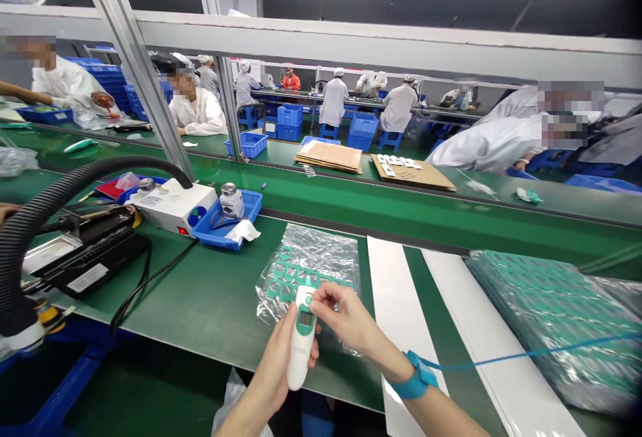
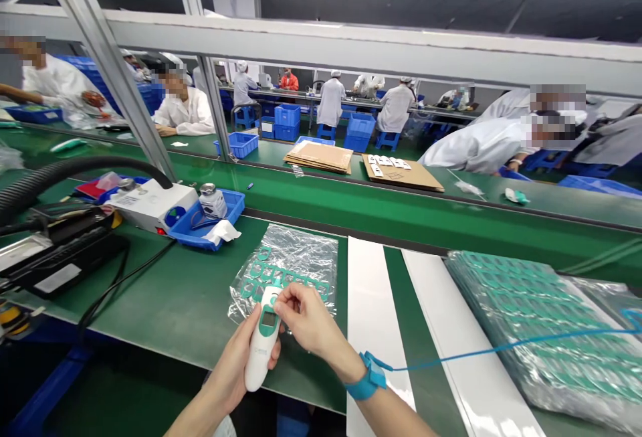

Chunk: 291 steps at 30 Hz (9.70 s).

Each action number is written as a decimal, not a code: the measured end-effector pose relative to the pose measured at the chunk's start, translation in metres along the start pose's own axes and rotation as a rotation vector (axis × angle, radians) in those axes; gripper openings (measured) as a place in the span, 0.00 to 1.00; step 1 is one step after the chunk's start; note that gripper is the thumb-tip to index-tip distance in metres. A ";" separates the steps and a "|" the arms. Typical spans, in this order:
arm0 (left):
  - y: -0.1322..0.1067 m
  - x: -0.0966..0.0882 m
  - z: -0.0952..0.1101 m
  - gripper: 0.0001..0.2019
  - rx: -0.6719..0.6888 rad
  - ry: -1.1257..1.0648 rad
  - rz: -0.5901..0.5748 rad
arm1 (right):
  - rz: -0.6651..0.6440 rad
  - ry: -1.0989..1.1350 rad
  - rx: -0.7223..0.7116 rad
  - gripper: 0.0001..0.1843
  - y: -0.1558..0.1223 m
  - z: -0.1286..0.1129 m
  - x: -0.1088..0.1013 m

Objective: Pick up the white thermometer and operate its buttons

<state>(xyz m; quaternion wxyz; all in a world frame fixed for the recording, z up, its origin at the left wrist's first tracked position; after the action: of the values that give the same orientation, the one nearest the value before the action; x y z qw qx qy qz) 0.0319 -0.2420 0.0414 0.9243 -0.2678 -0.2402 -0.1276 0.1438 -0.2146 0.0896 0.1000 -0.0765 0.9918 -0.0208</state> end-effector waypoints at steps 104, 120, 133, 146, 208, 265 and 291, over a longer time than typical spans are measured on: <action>0.061 0.107 -0.100 0.24 -0.170 0.098 -0.212 | 0.586 -0.304 0.134 0.07 -0.102 0.114 -0.191; 0.034 0.092 -0.055 0.25 -0.180 -0.002 -0.211 | 0.402 0.222 0.105 0.15 -0.082 0.027 -0.108; 0.024 0.084 -0.051 0.18 -0.145 -0.123 -0.156 | 0.375 0.326 0.164 0.16 -0.067 0.032 -0.071; 0.017 0.088 -0.042 0.16 -0.051 -0.050 -0.314 | 0.372 0.248 0.098 0.13 -0.072 0.028 -0.071; 0.017 0.082 -0.044 0.13 0.009 -0.035 -0.227 | 0.544 -0.252 -0.056 0.05 -0.081 0.010 -0.069; 0.027 0.068 -0.051 0.20 -0.102 0.137 -0.298 | 0.433 0.357 0.044 0.15 -0.059 0.049 -0.070; 0.054 0.058 -0.050 0.35 -0.186 0.405 -0.257 | 0.451 -0.013 0.010 0.09 -0.057 0.041 -0.094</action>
<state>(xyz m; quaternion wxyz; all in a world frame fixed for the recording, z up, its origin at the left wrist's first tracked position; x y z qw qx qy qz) 0.1195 -0.2316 0.0108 0.9011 -0.2880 -0.0693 -0.3167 0.2513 -0.2575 0.0706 0.1090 0.1475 0.9830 -0.0025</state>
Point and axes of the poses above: each hand's wrist, its own y-axis towards the middle knuckle, its own x-axis out of the palm, z = x × y, the point moved 6 cm from there along y, towards the middle knuckle, and after that the axes turned 3 degrees about x, right-handed, at the moved point
